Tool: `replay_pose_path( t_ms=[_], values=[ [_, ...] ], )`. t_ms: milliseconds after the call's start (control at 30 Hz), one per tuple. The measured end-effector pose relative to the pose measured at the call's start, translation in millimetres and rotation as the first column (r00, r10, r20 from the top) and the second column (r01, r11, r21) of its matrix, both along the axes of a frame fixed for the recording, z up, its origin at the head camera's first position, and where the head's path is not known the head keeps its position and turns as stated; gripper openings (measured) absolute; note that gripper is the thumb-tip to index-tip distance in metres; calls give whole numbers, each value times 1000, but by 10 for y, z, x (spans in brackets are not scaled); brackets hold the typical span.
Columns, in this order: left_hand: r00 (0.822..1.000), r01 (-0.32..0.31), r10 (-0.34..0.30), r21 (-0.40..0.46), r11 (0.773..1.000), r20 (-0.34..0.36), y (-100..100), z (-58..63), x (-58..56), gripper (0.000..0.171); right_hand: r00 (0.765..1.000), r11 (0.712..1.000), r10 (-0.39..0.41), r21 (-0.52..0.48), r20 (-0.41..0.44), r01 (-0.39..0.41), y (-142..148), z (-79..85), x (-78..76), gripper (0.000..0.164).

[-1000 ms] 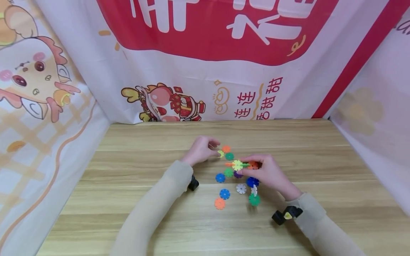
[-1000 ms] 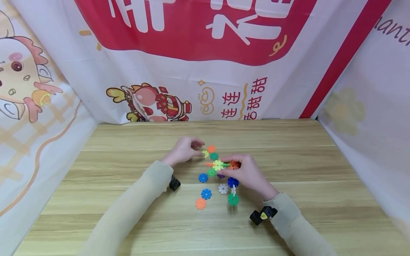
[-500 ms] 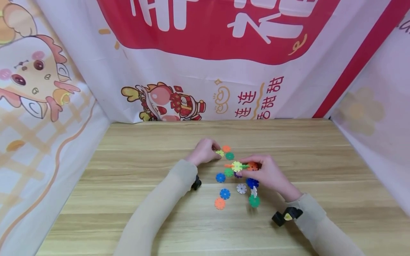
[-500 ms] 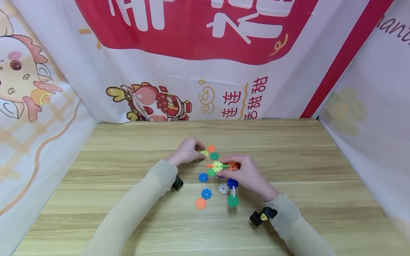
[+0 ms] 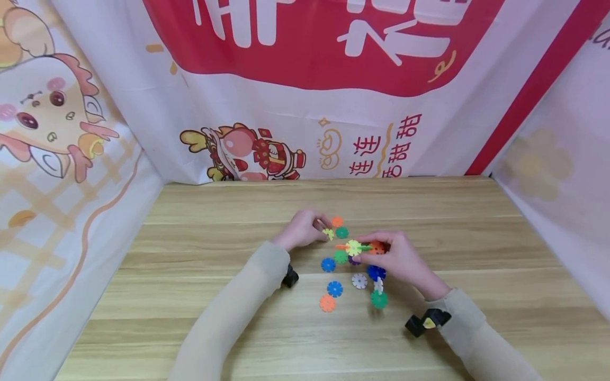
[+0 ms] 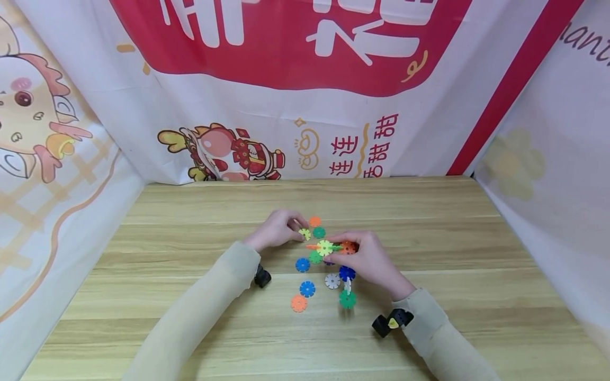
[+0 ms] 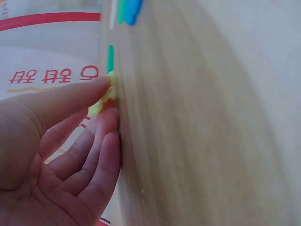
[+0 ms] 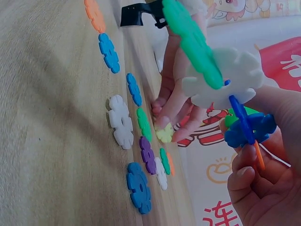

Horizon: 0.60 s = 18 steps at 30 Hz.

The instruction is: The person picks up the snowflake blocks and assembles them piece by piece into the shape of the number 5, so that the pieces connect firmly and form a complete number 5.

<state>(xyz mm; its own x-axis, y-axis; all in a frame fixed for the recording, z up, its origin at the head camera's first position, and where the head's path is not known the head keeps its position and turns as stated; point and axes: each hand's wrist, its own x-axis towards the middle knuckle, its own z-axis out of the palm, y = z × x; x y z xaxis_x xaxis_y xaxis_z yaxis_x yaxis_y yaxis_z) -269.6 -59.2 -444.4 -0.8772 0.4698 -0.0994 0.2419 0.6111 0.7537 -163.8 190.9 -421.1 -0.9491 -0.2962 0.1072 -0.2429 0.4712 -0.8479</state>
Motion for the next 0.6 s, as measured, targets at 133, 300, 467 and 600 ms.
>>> replay_pose_path(
  t_ms=[133, 300, 467, 600],
  values=[
    [1000, -2, 0, 66, 998, 28, -59, -10, 64, 22, 1000, 1000, -8, -1, 14, 8, 0, 3, 2, 34],
    [999, -26, 21, 111, 993, 43, -134, 34, 190, 12, 1000, 1000, -17, 8, 17, 17, 6, -1, 4, 34],
    [999, -19, 14, 147, 989, 36, -199, 80, 330, 8, 1000, 1000, -20, 7, 10, 20, 11, -14, 3, 34],
    [998, -18, 8, 201, 979, 55, -227, 100, 443, 8, 1000, 1000, -21, 8, 6, 20, 13, -19, 6, 34]
  ],
)
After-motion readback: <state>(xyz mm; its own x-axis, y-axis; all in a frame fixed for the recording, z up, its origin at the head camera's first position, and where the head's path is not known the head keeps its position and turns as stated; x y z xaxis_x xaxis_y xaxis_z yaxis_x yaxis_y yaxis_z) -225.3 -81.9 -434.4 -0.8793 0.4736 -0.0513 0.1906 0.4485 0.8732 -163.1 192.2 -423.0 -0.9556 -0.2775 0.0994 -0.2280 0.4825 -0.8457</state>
